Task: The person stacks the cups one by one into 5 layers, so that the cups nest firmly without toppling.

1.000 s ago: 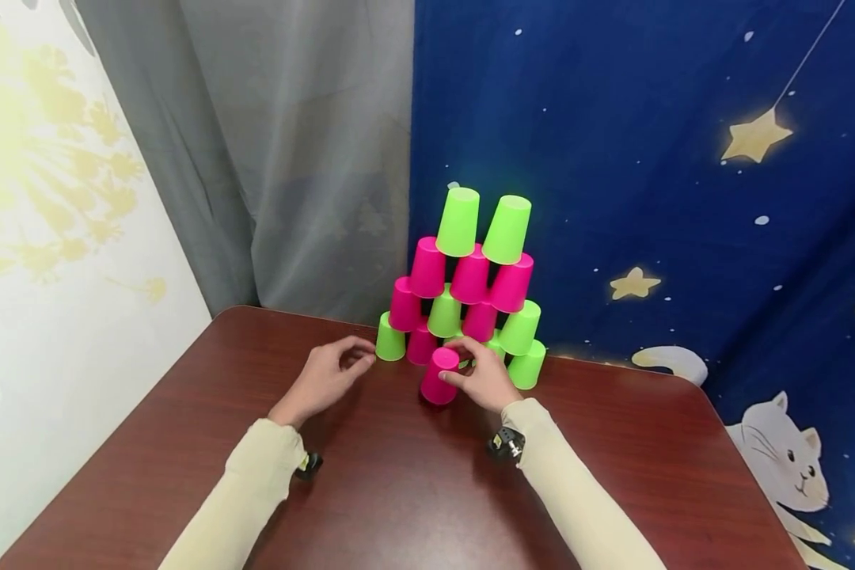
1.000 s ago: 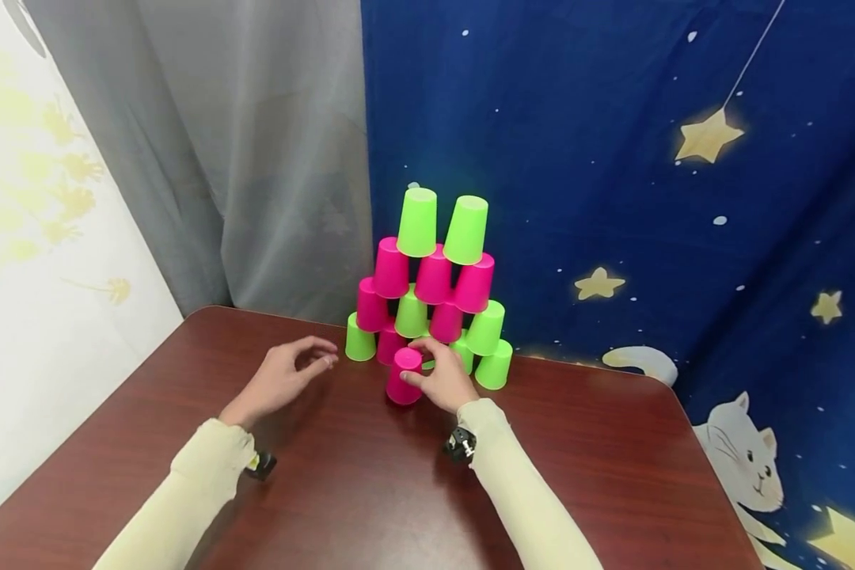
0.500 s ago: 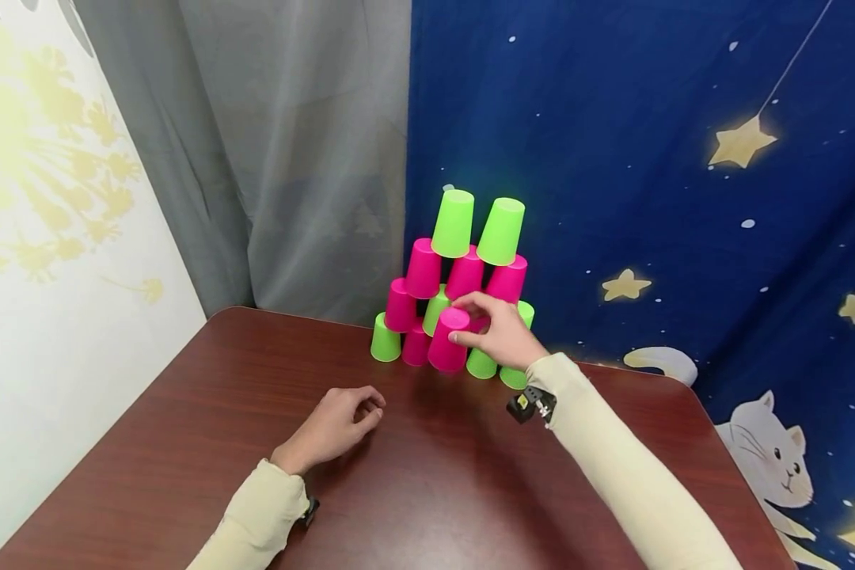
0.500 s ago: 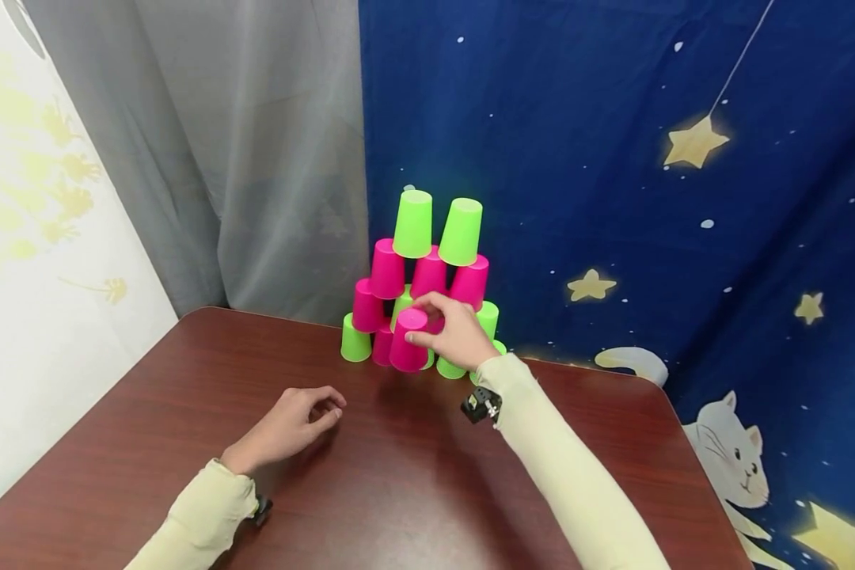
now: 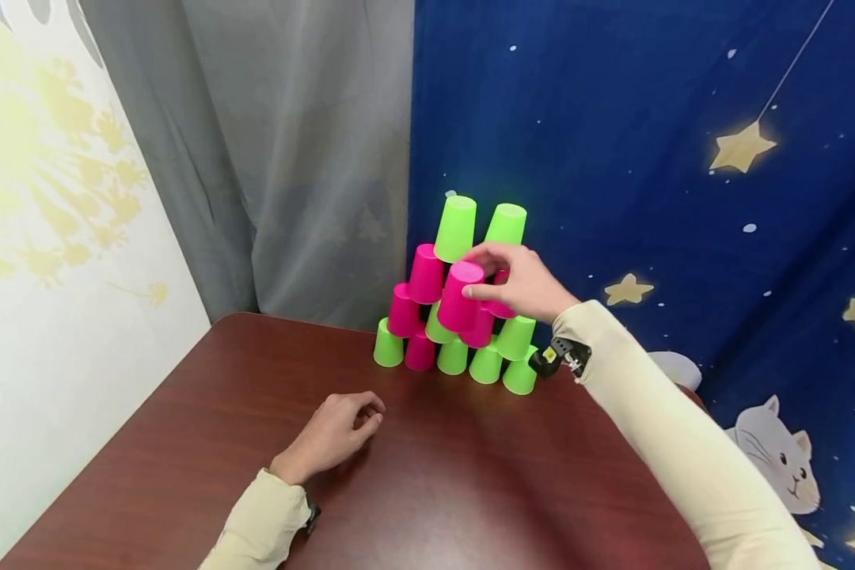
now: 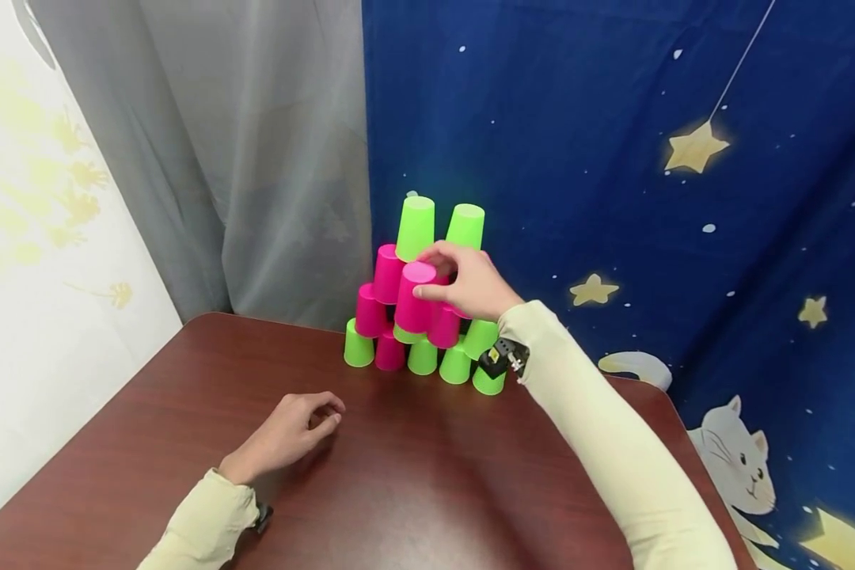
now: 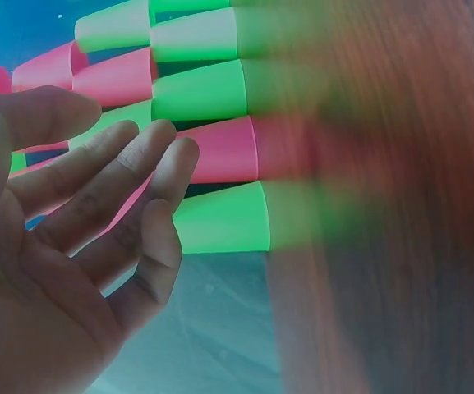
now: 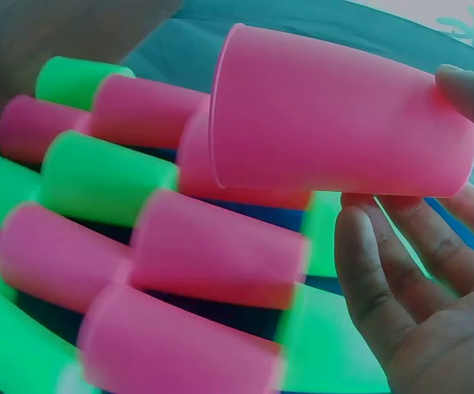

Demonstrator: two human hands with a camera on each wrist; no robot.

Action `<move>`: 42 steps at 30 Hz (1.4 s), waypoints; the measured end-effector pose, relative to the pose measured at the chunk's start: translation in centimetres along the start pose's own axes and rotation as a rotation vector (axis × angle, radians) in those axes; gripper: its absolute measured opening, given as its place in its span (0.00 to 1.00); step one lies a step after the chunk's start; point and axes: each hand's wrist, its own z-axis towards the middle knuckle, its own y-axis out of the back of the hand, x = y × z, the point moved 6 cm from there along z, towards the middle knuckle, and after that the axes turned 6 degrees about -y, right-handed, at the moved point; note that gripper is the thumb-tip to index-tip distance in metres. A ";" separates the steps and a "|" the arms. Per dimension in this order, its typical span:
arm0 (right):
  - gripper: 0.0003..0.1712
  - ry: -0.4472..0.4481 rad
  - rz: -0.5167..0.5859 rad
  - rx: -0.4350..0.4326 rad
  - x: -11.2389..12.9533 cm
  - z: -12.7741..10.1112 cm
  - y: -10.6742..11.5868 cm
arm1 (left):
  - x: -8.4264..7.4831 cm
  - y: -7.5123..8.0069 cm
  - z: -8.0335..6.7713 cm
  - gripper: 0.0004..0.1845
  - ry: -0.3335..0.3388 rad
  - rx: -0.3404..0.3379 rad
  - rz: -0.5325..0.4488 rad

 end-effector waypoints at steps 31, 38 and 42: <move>0.35 -0.295 -0.103 -0.256 4.2 6.5 11.5 | -1.2 -1.4 0.2 0.04 0.003 0.008 -0.104; 0.38 -0.296 -0.121 -0.251 3.7 6.1 11.4 | -1.1 -1.3 0.1 0.04 0.009 0.013 -0.112; 0.42 -0.222 -0.160 -0.272 4.2 4.5 11.3 | -0.9 -0.6 0.3 0.04 0.014 -0.010 -0.081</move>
